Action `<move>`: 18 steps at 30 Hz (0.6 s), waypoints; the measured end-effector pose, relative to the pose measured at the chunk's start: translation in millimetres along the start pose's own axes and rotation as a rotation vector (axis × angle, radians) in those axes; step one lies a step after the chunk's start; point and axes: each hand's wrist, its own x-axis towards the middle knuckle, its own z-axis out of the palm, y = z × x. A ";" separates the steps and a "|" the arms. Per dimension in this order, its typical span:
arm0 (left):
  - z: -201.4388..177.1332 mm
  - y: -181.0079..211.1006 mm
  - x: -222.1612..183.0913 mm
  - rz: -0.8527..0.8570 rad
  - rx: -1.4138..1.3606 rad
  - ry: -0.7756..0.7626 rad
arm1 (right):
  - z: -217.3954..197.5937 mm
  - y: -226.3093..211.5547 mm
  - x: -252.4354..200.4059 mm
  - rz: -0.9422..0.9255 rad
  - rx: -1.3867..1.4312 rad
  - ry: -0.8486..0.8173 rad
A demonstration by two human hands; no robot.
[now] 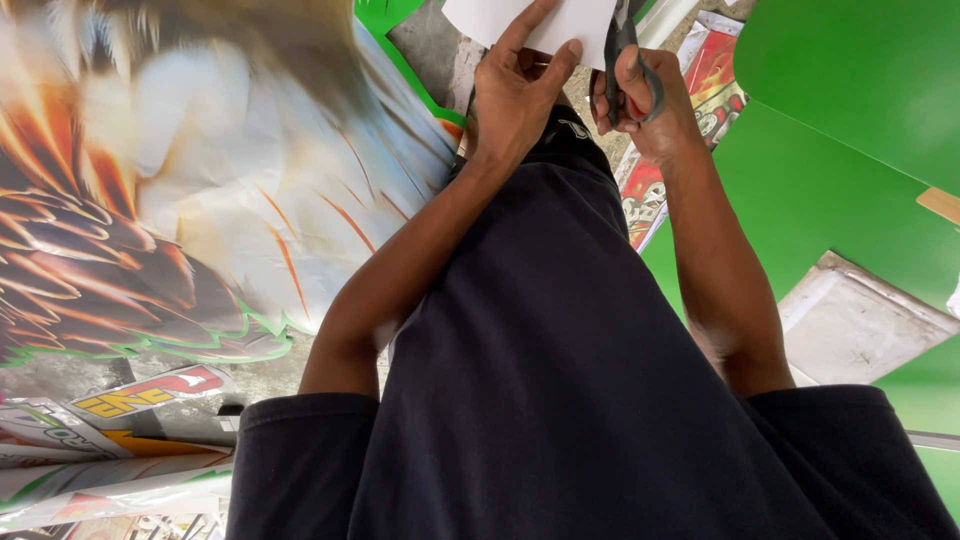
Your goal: Using scissors to cut out a large printed eagle graphic from a vinyl sheet along its outline.
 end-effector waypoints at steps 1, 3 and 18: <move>-0.1 -0.8 -0.1 -0.001 0.000 0.000 | -0.3 0.6 0.2 0.001 0.000 0.000; -0.3 -2.0 0.8 0.000 -0.010 -0.003 | -1.1 1.2 1.3 0.002 0.009 0.000; 0.6 -10.5 5.8 0.036 0.009 0.031 | -46.1 -0.9 10.6 0.038 0.001 -0.252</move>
